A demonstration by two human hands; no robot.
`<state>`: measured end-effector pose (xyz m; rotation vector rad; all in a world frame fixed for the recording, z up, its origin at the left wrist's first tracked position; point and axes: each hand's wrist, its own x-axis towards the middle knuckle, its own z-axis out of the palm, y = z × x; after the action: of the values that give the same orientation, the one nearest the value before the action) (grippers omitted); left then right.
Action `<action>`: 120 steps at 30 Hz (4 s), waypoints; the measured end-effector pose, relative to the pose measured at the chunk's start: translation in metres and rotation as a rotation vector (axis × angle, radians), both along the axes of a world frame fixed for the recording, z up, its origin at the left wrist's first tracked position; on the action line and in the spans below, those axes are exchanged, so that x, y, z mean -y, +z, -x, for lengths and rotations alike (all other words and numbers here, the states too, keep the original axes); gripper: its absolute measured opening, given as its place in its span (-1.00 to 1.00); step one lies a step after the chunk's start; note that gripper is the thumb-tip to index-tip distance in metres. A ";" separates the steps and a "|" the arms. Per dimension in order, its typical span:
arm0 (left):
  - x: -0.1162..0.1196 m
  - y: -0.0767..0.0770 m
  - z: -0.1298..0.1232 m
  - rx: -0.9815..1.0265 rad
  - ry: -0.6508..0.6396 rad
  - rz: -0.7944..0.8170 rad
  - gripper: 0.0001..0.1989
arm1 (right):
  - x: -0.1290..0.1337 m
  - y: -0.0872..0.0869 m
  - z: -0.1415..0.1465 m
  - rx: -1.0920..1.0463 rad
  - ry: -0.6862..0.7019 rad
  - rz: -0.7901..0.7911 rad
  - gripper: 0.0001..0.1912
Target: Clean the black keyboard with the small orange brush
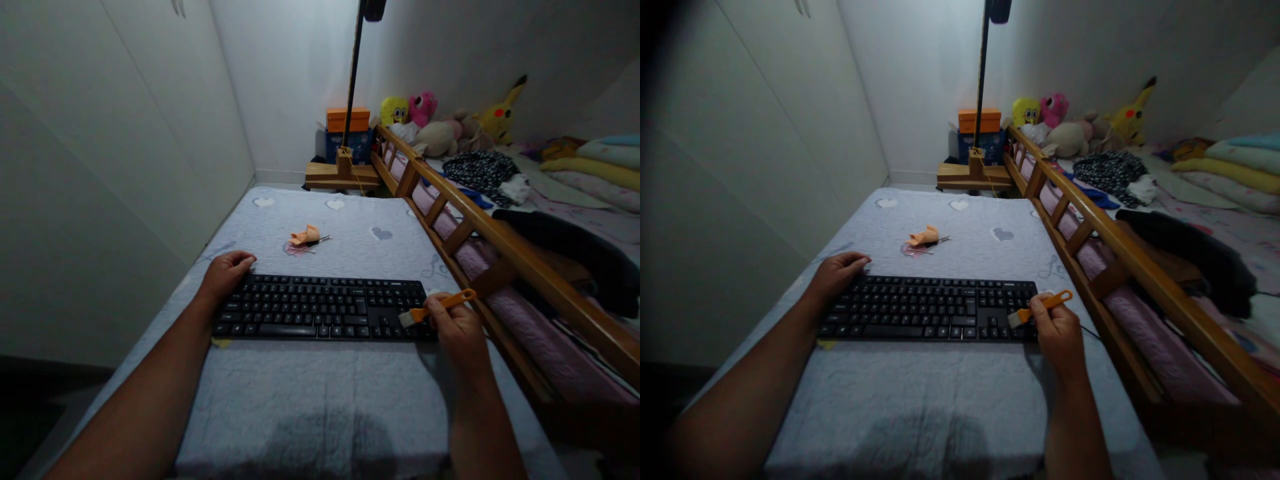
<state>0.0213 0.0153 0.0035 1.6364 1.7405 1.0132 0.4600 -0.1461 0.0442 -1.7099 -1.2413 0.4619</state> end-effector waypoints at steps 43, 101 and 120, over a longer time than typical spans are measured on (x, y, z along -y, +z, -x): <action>0.002 0.004 -0.003 -0.044 0.004 -0.007 -0.65 | 0.004 0.001 -0.020 0.223 -0.181 -0.079 -0.58; 0.000 -0.001 0.000 -0.048 -0.011 -0.005 -0.61 | 0.007 0.000 -0.033 0.350 -0.263 -0.057 -0.52; 0.001 0.003 -0.002 -0.057 -0.001 -0.018 -0.63 | 0.015 -0.001 -0.031 0.326 -0.358 0.044 -0.52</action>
<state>0.0229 0.0143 0.0062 1.6929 1.7721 0.9926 0.4915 -0.1609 0.0436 -2.0508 -1.1159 -0.0052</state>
